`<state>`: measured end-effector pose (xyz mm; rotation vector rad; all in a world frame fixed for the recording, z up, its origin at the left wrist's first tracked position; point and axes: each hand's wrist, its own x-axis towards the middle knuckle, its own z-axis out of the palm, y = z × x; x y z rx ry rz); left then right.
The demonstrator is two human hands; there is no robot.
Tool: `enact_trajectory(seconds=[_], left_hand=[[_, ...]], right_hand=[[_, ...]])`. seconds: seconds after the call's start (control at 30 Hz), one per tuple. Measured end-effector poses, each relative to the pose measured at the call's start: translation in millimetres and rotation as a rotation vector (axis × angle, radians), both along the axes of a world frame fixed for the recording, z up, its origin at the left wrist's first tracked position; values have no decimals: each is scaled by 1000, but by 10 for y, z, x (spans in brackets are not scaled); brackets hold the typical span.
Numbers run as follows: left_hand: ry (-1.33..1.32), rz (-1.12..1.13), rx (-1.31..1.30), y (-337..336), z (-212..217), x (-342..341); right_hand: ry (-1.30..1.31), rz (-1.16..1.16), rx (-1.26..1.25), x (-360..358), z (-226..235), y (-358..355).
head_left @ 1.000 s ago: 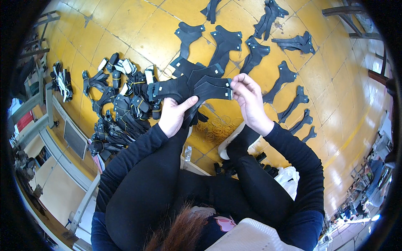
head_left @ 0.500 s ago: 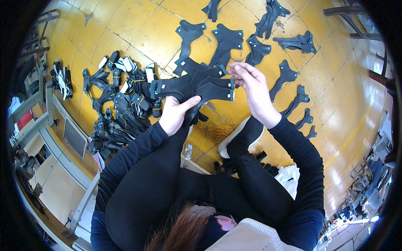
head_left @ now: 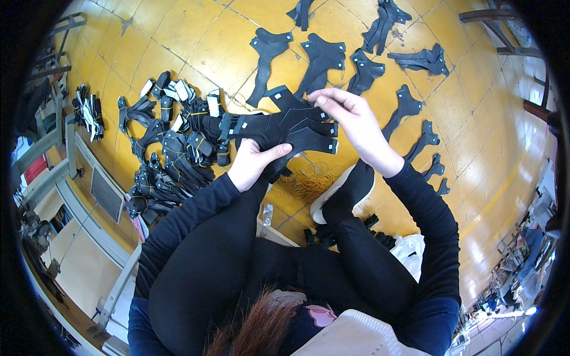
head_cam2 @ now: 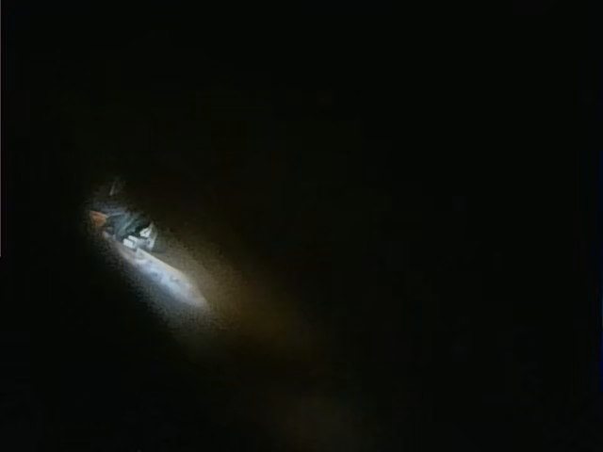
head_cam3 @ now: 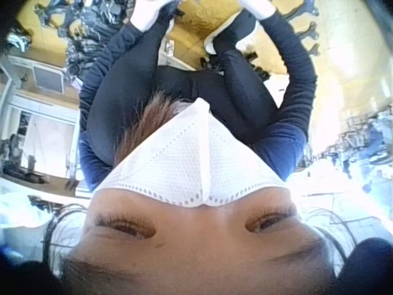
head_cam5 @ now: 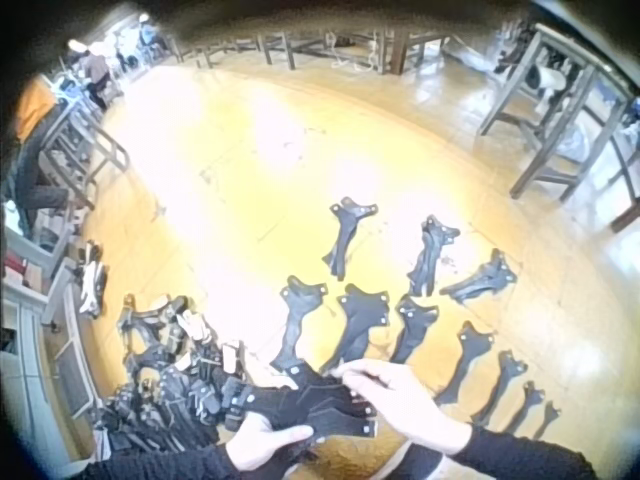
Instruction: The person sits on the floor and repeatedly picks up black fabric parts from a pile, separates them, and places them in a neat row on the floor. The person handles the parts one at a time, turning them over and aligning them before setting them down.
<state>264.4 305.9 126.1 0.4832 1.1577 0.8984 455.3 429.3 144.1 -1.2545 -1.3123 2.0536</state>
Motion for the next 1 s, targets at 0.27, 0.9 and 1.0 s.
enact_trajectory(seconds=[0.27,0.9,1.0], left_hand=[[-17,-16,-48,-13,-2,18],[103,-388,185,181,311,77],[211,-518,272,278,343,235]], right_hand=[[-59,184,41,24,-1,6],[-24,211,-161,329,762,25],[-133,81,-37,575,735,-155]])
